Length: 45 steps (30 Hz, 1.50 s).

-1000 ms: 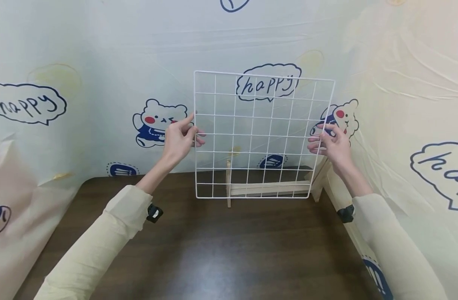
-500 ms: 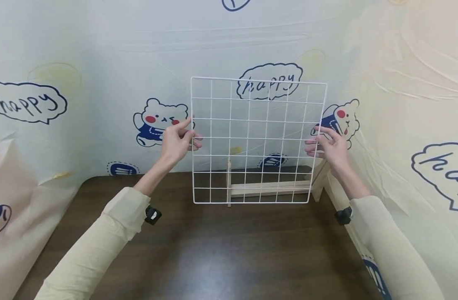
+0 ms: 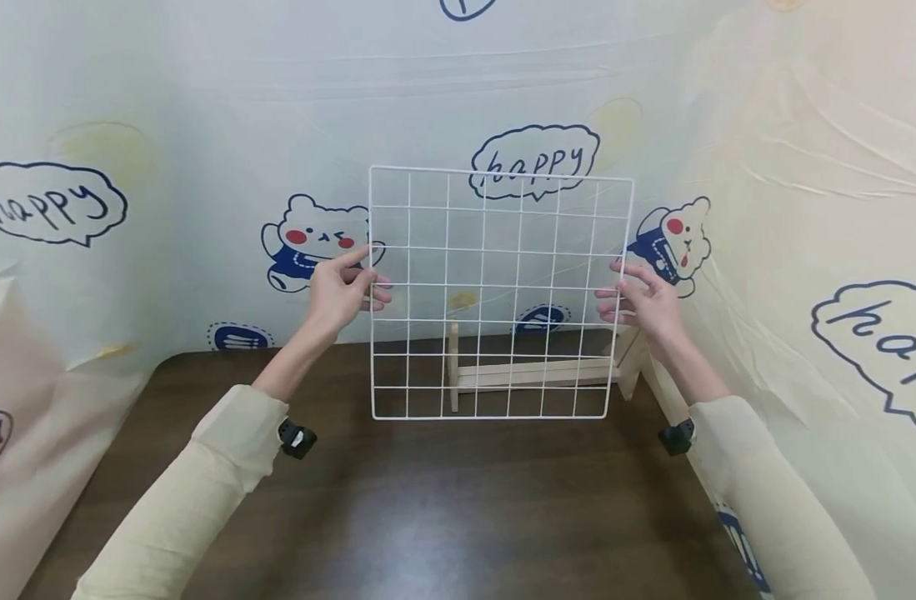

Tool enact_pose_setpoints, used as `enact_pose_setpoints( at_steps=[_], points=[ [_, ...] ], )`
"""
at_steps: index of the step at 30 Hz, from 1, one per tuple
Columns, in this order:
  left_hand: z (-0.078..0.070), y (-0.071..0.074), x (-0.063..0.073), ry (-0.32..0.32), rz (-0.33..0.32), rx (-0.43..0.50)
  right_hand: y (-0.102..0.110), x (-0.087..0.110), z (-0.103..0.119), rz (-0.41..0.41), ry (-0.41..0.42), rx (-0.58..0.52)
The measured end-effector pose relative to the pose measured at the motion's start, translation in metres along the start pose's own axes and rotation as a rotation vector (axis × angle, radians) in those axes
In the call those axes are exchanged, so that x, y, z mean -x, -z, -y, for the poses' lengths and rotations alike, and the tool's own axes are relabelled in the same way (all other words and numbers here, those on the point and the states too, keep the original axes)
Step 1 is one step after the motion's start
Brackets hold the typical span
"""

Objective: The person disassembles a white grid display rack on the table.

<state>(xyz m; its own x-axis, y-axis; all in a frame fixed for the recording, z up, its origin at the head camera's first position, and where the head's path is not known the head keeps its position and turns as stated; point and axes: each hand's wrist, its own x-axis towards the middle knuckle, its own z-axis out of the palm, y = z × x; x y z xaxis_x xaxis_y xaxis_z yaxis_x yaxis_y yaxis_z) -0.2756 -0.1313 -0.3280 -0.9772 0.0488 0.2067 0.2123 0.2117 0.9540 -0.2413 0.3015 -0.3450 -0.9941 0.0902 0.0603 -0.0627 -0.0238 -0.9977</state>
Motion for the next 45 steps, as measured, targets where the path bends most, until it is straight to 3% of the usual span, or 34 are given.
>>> enact_pose_setpoints(
  at_steps=[9, 21, 28, 38, 45],
  points=[
    [0.006, 0.013, 0.003, 0.032, 0.008, 0.016, -0.010, 0.000, -0.010, 0.087, -0.012, -0.097],
    [0.015, 0.024, 0.007, 0.060, 0.033, 0.012, -0.020, 0.003, -0.015, 0.063, -0.056, -0.079],
    [0.024, 0.030, 0.011, 0.028, 0.038, 0.006, -0.028, 0.007, -0.020, 0.084, -0.067, -0.078],
    [0.029, 0.042, 0.018, 0.038, 0.043, -0.023, -0.038, 0.005, -0.029, 0.091, -0.067, -0.096],
    [0.019, 0.047, 0.028, 0.056, 0.028, -0.042, -0.051, 0.004, -0.038, 0.055, -0.071, -0.061]
  ],
)
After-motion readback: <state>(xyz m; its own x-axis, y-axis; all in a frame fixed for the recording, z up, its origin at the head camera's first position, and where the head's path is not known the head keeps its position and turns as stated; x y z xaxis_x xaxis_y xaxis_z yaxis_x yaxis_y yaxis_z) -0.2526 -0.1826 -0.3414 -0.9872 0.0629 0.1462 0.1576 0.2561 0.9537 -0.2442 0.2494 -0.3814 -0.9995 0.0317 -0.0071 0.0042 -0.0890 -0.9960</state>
